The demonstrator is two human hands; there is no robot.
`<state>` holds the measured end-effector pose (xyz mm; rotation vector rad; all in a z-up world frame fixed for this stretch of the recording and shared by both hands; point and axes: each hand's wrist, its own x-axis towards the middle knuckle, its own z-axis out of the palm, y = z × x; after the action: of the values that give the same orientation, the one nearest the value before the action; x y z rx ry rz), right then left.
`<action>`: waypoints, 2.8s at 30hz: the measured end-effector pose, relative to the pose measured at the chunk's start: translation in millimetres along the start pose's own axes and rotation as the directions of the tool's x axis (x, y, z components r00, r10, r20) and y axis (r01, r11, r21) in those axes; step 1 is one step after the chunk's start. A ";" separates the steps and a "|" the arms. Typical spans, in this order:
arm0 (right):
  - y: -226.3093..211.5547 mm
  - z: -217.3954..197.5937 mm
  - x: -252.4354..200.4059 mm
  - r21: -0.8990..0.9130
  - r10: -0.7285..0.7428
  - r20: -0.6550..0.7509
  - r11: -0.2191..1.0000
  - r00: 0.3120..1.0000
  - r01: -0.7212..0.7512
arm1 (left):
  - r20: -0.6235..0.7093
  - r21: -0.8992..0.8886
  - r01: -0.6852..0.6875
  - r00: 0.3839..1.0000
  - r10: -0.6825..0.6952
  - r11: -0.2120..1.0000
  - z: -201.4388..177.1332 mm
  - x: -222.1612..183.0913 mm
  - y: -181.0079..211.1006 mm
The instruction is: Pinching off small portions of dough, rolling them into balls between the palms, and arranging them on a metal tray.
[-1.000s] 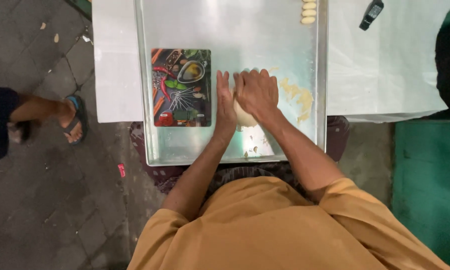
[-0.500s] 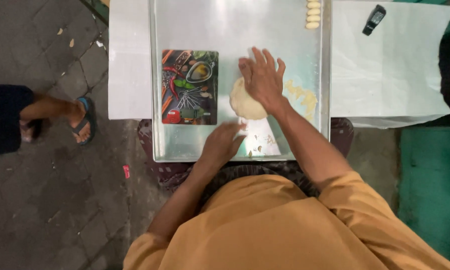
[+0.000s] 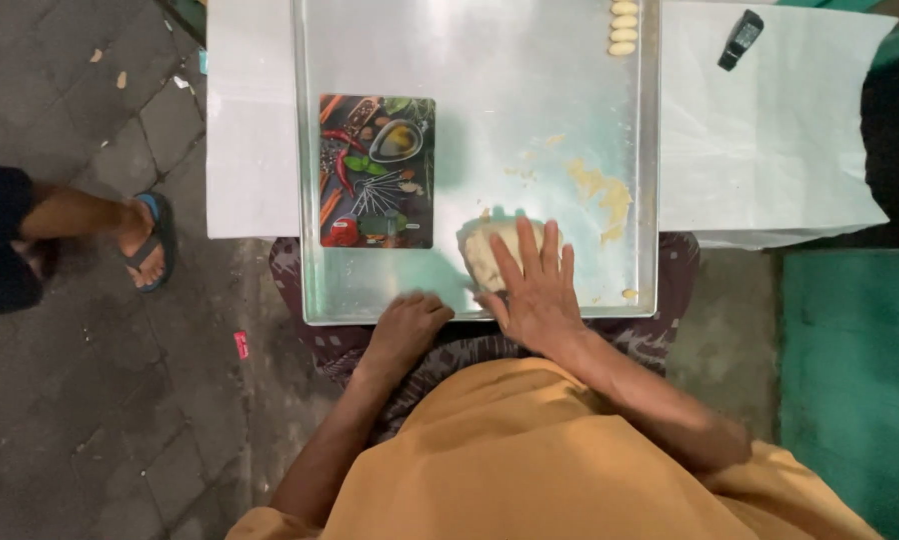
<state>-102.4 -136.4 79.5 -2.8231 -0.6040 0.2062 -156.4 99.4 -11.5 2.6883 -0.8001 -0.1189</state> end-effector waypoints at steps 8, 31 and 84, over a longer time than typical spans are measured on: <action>37.8 -57.3 191.6 0.008 0.341 0.088 0.939 0.936 -0.343 | -0.187 -0.075 -0.019 0.982 0.005 0.997 -30.1 1.9 9.7; 16.4 17.5 33.9 -0.140 -0.130 -0.039 0.982 0.991 0.123 | -0.156 -0.087 -0.009 0.988 -0.004 0.996 -31.3 -1.8 16.0; 5.1 15.0 -15.8 0.108 -0.173 -0.049 0.978 0.984 0.177 | -0.270 -0.005 -0.103 0.958 0.098 0.995 -33.4 -3.6 9.0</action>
<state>-117.5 -144.4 65.1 -2.6423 -0.8012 0.1468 -158.3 104.0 23.0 2.5637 -0.8405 0.2577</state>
